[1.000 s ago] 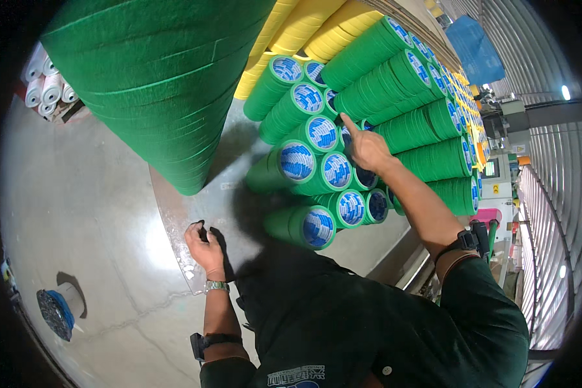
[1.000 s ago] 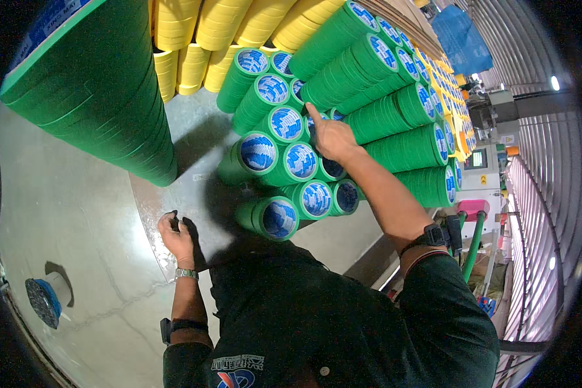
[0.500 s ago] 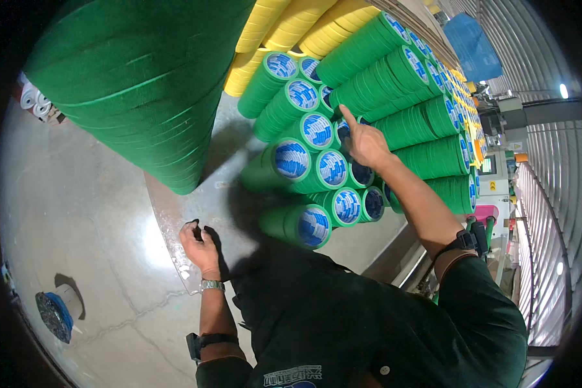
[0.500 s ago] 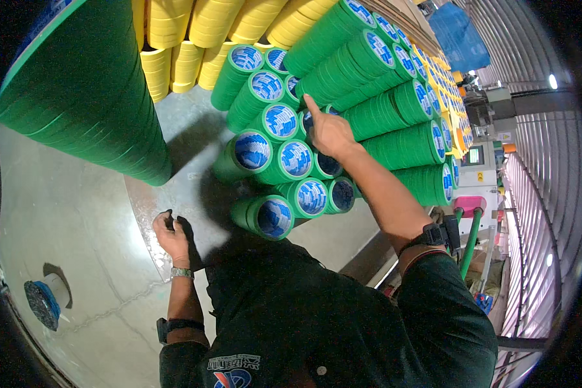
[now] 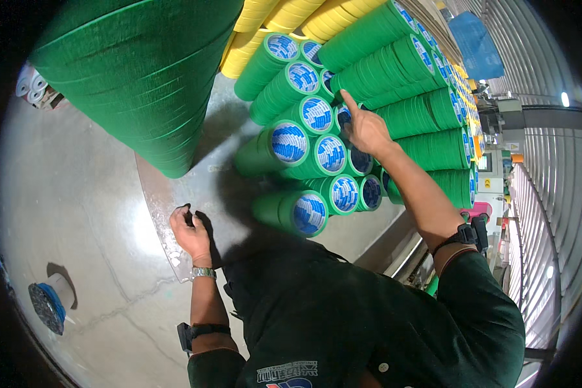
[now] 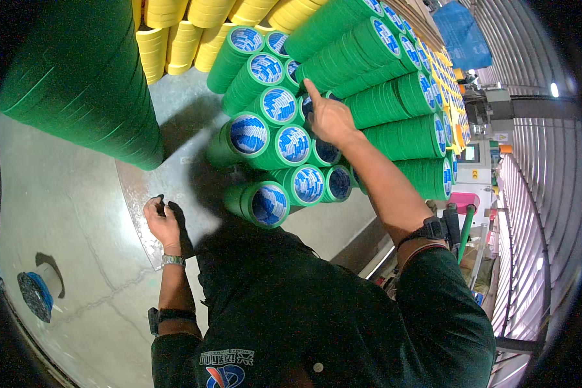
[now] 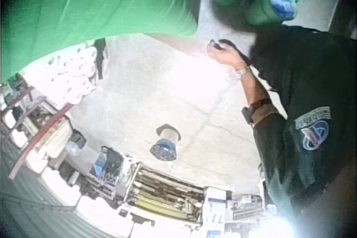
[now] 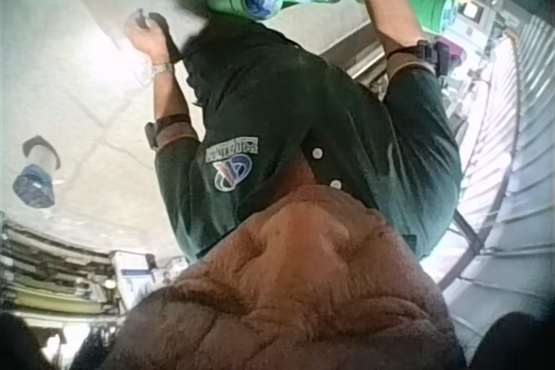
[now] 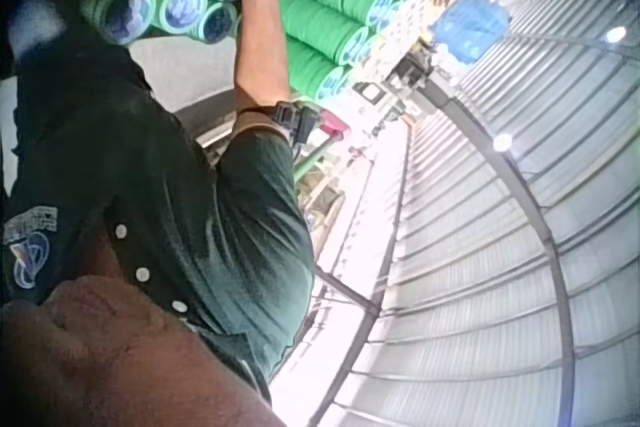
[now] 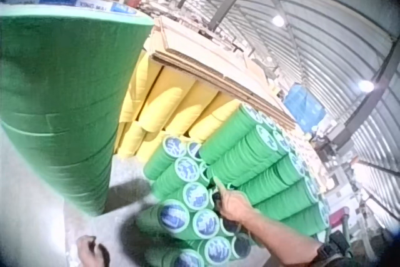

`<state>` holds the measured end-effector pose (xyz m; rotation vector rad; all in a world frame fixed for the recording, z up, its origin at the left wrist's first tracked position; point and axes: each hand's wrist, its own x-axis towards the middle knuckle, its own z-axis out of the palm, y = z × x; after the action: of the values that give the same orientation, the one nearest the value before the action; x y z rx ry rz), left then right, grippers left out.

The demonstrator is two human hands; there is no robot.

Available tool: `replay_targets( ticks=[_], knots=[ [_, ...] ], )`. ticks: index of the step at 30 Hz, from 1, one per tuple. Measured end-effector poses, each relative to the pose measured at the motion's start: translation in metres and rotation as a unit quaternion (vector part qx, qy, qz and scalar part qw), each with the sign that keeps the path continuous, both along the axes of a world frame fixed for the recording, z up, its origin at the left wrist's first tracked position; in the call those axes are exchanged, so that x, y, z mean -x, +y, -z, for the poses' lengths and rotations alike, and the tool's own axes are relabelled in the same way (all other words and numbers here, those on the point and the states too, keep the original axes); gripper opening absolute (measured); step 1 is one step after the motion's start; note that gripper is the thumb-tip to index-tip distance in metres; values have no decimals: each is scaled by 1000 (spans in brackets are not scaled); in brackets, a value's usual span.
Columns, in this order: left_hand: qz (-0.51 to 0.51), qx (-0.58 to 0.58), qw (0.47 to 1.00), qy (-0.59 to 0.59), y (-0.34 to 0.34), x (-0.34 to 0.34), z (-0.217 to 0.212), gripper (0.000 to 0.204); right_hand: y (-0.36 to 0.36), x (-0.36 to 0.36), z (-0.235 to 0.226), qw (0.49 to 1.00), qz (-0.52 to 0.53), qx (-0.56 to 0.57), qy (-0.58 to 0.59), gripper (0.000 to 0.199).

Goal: The person operates a control panel, removes a long roll of green tape from a machine, and separates it into individual rolls by hand. They stack the rolls on a table and then return to the machine to touch the green material on the rotating rollers.

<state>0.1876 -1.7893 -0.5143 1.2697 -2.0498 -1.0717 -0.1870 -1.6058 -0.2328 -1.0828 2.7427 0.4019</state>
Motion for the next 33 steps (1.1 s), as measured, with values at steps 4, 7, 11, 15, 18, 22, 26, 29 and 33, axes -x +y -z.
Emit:
replay_targets(
  ticks=[4,7,11,15,18,22,26,29,33],
  knots=[
    [2,-2,1000,-5,0,0,-2,35,-1,-1,-2,1000,7,-1,2,89],
    [0,-11,1000,-3,0,0,-2,35,0,-2,-5,1000,21,4,3,91],
    [5,6,1000,-1,0,0,-1,34,3,0,-8,1000,30,5,2,94],
    [2,1,1000,-1,-1,-1,0,35,5,1,-7,1000,24,9,1,95],
    [0,8,1000,-12,0,0,0,35,6,1,-6,1000,27,10,-3,96],
    [0,4,1000,-5,0,0,-2,34,7,0,-9,999,23,34,1,95],
    [0,0,1000,-4,-1,1,-4,34,8,0,-14,999,36,37,13,95],
    [2,2,1000,-11,-1,1,-4,34,9,0,-16,999,30,40,19,95],
    [0,4,1000,-7,-1,1,-4,34,9,0,-15,999,30,41,16,95]
  ],
)
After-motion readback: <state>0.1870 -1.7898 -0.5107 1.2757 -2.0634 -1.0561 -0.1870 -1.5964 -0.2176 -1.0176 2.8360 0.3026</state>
